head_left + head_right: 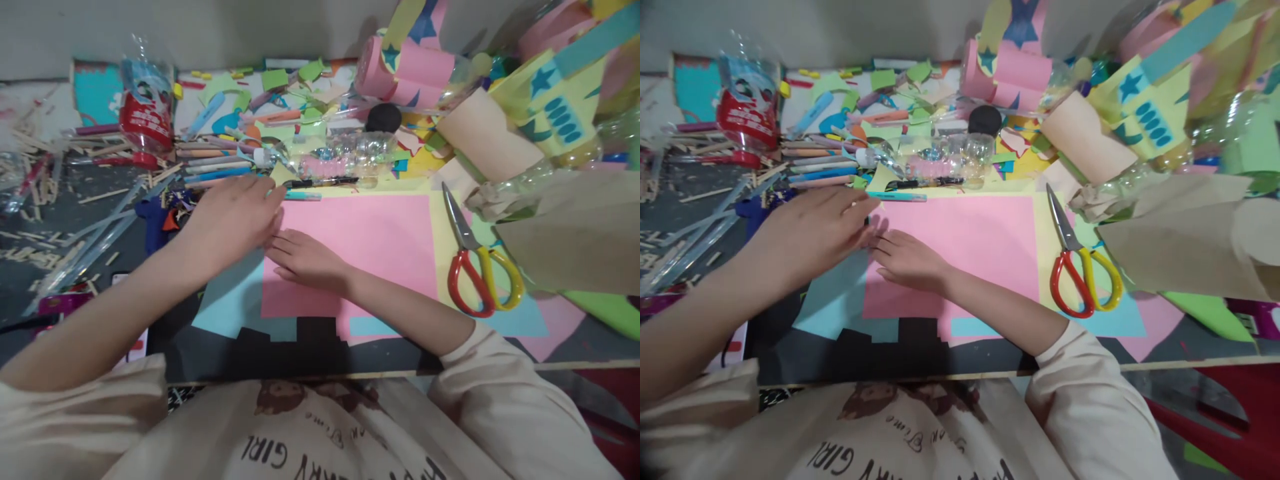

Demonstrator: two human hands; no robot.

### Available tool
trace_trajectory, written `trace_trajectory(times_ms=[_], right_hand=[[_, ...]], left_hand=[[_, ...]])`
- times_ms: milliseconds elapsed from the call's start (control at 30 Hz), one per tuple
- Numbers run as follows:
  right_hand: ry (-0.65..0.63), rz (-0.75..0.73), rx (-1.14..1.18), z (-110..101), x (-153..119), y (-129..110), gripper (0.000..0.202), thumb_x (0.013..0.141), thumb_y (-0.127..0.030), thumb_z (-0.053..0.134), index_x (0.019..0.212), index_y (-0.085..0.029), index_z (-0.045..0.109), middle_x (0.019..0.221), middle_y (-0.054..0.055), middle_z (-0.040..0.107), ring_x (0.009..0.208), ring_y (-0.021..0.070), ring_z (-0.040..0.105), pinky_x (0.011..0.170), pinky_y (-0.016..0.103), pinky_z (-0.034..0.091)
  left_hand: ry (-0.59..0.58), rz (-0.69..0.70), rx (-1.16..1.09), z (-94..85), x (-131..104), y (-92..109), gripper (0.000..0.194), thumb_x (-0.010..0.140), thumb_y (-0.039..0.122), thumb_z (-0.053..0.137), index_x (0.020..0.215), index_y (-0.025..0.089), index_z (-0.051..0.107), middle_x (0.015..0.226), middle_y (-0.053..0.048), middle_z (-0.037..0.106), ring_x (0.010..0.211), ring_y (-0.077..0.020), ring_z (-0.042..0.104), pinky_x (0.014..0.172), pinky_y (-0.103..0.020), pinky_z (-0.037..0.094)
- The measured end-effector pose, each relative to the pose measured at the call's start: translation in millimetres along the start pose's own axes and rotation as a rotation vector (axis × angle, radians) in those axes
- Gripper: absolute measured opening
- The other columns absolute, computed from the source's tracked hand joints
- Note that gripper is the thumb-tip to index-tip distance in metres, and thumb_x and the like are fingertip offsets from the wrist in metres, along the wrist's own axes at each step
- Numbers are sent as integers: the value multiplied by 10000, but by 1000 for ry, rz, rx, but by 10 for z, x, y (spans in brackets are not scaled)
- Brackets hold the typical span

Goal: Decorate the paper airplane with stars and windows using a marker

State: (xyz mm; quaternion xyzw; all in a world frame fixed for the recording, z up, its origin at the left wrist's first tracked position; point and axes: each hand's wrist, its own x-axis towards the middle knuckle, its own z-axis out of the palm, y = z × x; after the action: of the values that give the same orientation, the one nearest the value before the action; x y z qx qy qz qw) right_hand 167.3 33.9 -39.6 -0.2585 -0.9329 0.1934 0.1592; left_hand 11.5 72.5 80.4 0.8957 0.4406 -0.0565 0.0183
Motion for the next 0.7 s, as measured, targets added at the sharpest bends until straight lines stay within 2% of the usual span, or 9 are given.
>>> trace_trajectory(times_ms=[67,133,233,300,367,467,567,633,700], right_hand=[[14,14,33,8,2,-3,372,1032,-239,474,1338,-108,640,1471,187,633,1459,279,517,1223,528,438],[44,66,86,17,-2,-4,388,1035,-236,442,1350,-117,635,1499,180,612,1465,277,511,1225,547,429],[93,159,191,8,-14,24,416,1038,-215,380,1364,-129,625,1475,160,636,1439,263,536,1212,541,440],[145,248,212,-23,-22,68,422,1029,-193,359,1340,-120,634,1424,161,669,1428,269,542,1215,535,431],[216,354,161,-83,-47,115,410,1010,-178,372,1311,-101,640,1428,189,653,1441,300,524,1228,558,402],[272,422,55,-234,-187,115,390,999,-195,410,1320,-134,622,1529,196,563,1470,329,488,1227,618,373],[118,342,11,-397,-516,-31,352,1036,-281,427,1279,-160,651,1453,190,631,1385,335,574,1164,596,462],[-16,274,-38,-449,-815,-186,405,1034,-374,487,1343,-147,619,1497,207,593,1441,349,519,1182,581,452],[-51,261,-130,-434,-1120,-343,579,1007,-513,536,1455,-147,527,1579,223,506,1495,366,453,1191,583,440]], left_hand=[[37,72,-37,33,-307,17,307,986,248,436,1151,159,679,1169,-143,711,1145,-343,683,975,-480,554],[102,36,-97,131,-629,75,319,1009,299,436,1210,191,658,1252,-118,709,1144,-308,693,950,-429,575],[217,12,-246,420,-980,323,311,1059,288,376,1134,212,668,1102,-72,766,986,-223,741,853,-332,605],[191,101,-336,651,-1088,574,319,1067,246,375,1149,208,681,1115,-58,784,1057,-198,741,911,-304,604],[186,166,-298,843,-1130,819,332,1055,258,415,1247,176,673,1288,-108,742,1234,-258,690,1007,-382,590],[101,71,-265,991,-1173,1037,426,1035,285,490,1435,177,584,1504,-140,598,1388,-302,588,1121,-474,527],[85,56,-278,1015,-1252,1041,480,1038,290,493,1504,179,530,1539,-134,563,1411,-300,567,1136,-476,516],[101,75,-267,1012,-1324,988,479,1042,272,482,1508,175,528,1527,-122,578,1402,-297,576,1123,-470,526],[128,81,-238,1010,-1400,942,461,1045,251,468,1492,167,545,1501,-121,604,1371,-295,604,1095,-465,542]])
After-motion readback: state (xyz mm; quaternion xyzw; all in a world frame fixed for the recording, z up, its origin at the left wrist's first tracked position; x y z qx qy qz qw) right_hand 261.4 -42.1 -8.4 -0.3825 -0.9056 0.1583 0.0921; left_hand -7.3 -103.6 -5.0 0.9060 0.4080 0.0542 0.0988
